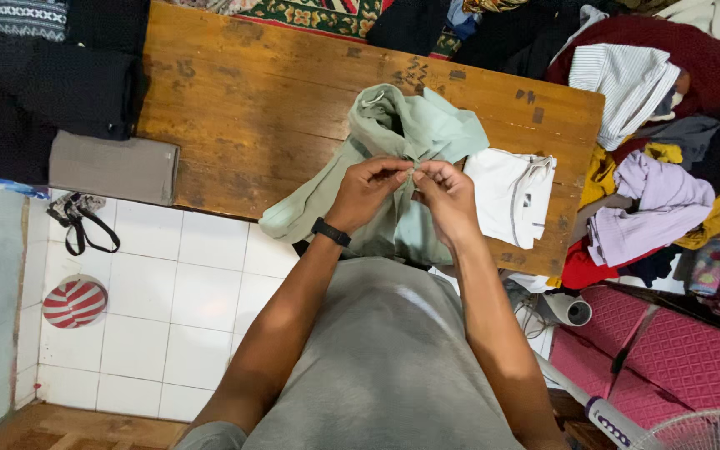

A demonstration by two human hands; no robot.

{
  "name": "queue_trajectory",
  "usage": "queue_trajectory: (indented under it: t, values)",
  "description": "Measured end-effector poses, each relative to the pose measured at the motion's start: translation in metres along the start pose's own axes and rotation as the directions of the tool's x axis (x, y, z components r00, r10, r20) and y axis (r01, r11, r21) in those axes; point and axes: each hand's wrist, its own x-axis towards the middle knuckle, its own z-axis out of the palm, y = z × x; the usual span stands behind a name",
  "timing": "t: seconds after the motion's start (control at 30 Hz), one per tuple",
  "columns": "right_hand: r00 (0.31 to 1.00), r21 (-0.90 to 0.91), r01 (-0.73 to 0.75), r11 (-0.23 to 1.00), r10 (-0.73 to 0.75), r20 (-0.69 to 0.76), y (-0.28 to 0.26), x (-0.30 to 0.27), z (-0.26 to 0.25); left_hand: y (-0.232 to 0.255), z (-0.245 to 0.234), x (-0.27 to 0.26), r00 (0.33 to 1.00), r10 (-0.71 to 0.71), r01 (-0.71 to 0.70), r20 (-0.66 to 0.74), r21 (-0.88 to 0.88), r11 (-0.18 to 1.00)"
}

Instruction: The person folds a shirt, a white top, and a striped garment by hand on a wooden table and places them onto a stack inside a green container.

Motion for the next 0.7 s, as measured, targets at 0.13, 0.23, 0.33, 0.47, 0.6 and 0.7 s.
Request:
queue_trajectory:
  t: [0.13,0.23,0.33,0.47,0.6,0.7]
  values:
    - [0.992,0.021,0.128,0.992,-0.127,-0.012,0.0,-0.003,0.005,0.025,-0.001,0.0,0.999,-0.031,0.03,0.043,0.019,0.999]
    - [0.999,0.212,-0.004,0.977,0.011,-0.03,0.01,-0.004,0.008,0.023,-0.006,0.007,0.993,0.109,-0.107,0.046,-0.042,0.993]
    - [0.973,-0.051,0.195,0.98,-0.187,0.133,0.033,0.005,0.013,0.01,-0.018,0.016,0.999,-0.051,0.045,-0.012,-0.301,0.953]
    - [0.967,-0.389,0.244,0.888,-0.192,0.168,0.055,0.014,0.019,-0.023,-0.016,0.005,0.987,-0.096,0.041,-0.128,-0.376,0.926]
    - [0.936,-0.434,0.344,0.833,-0.343,0.083,0.051,0.012,0.028,-0.036,-0.014,-0.024,0.946,0.224,-0.069,-0.233,0.532,0.844]
    - [0.96,-0.485,0.264,0.834,-0.273,0.054,0.049,0.006,0.031,-0.035,-0.006,-0.036,0.973,0.013,0.032,-0.23,0.19,0.981]
